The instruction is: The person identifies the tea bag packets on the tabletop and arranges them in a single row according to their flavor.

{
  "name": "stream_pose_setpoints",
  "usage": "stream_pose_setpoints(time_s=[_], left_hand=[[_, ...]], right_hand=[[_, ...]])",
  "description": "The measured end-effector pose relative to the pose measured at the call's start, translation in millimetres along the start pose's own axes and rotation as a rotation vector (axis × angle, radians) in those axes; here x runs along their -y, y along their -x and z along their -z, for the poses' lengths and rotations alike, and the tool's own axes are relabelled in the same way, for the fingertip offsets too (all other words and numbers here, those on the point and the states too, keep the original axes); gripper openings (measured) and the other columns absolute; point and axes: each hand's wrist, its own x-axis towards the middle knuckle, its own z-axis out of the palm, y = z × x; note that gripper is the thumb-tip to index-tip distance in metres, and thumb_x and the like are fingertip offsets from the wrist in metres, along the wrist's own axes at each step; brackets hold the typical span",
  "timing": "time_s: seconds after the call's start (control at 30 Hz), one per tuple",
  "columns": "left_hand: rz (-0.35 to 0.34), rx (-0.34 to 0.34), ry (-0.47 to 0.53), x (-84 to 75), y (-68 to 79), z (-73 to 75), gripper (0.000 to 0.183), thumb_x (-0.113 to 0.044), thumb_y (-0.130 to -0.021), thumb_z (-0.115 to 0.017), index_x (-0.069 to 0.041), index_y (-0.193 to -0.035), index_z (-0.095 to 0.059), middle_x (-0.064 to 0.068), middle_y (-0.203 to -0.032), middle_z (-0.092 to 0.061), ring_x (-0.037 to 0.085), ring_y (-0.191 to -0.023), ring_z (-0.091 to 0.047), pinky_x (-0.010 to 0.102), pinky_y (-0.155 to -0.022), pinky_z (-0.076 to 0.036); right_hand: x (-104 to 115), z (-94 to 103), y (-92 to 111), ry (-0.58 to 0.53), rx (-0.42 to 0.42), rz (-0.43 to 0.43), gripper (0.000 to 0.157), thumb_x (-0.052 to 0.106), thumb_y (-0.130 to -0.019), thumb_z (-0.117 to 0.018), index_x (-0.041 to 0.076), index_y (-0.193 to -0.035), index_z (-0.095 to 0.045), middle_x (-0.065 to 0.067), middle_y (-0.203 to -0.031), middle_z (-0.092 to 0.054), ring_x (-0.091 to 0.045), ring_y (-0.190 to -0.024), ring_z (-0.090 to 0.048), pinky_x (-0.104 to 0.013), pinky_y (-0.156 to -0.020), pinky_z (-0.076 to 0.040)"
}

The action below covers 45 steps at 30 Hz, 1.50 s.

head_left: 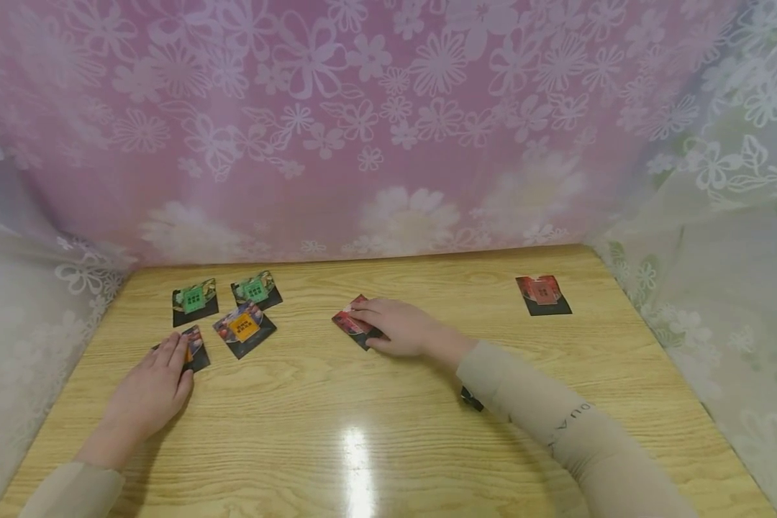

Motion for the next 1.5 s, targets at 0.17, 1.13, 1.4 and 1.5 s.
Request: stream_pose_setpoints(time_s=[0.17,1.13,1.4,1.5], left_hand=[[-0.005,-0.005,-0.003,0.2,-0.1,0.3,0.064,-0.021,-0.108,-0.052,0.02,-0.154,-0.036,0.043,-0.159,-0.036,0.058,-0.145,-0.042,0.068,-0.12,-0.04],[0.002,-0.003,-0.003,-0.1,-0.3,-2.9,0.065,-0.022,-0.107,-0.053,0.019,-0.155,-0.036,0.043,-0.159,-0.036,0.058,-0.146,-0.041,0.068,-0.12,-0.039],[-0.01,0.002,0.005,1.8,0.3,-4.4,0.064,-0.022,-0.109,-0.051,0.02,-0.155,-0.034,0.044,-0.158,-0.037,0.059,-0.145,-0.041,0.068,-0.121,-0.038],[-0.008,0.002,0.011,0.7,0.8,-3.9,0.064,-0.022,-0.109,-0.051,0.019,-0.155,-0.034,0.044,-0.159,-0.037,0.059,-0.145,-0.041,0.068,-0.121,-0.038]], right_hand=[[-14,1.8,13,-0.064,-0.027,-0.047,0.065,0.033,-0.106,-0.065,0.012,-0.164,-0.043,-0.009,-0.169,-0.043,-0.03,-0.156,-0.042,-0.047,-0.129,-0.039],[-89,4.8,101,-0.263,-0.168,-0.339,0.069,0.026,-0.102,-0.073,0.01,-0.163,-0.045,-0.02,-0.166,-0.044,-0.046,-0.154,-0.04,-0.065,-0.125,-0.037],[-100,6.6,124,-0.302,-0.205,-0.402,0.067,0.023,-0.102,-0.072,0.009,-0.162,-0.045,-0.023,-0.167,-0.041,-0.05,-0.154,-0.036,-0.071,-0.123,-0.034],[-103,7.2,131,-0.306,-0.217,-0.421,0.066,0.022,-0.102,-0.072,0.01,-0.162,-0.046,-0.024,-0.168,-0.04,-0.051,-0.154,-0.035,-0.073,-0.123,-0.033]])
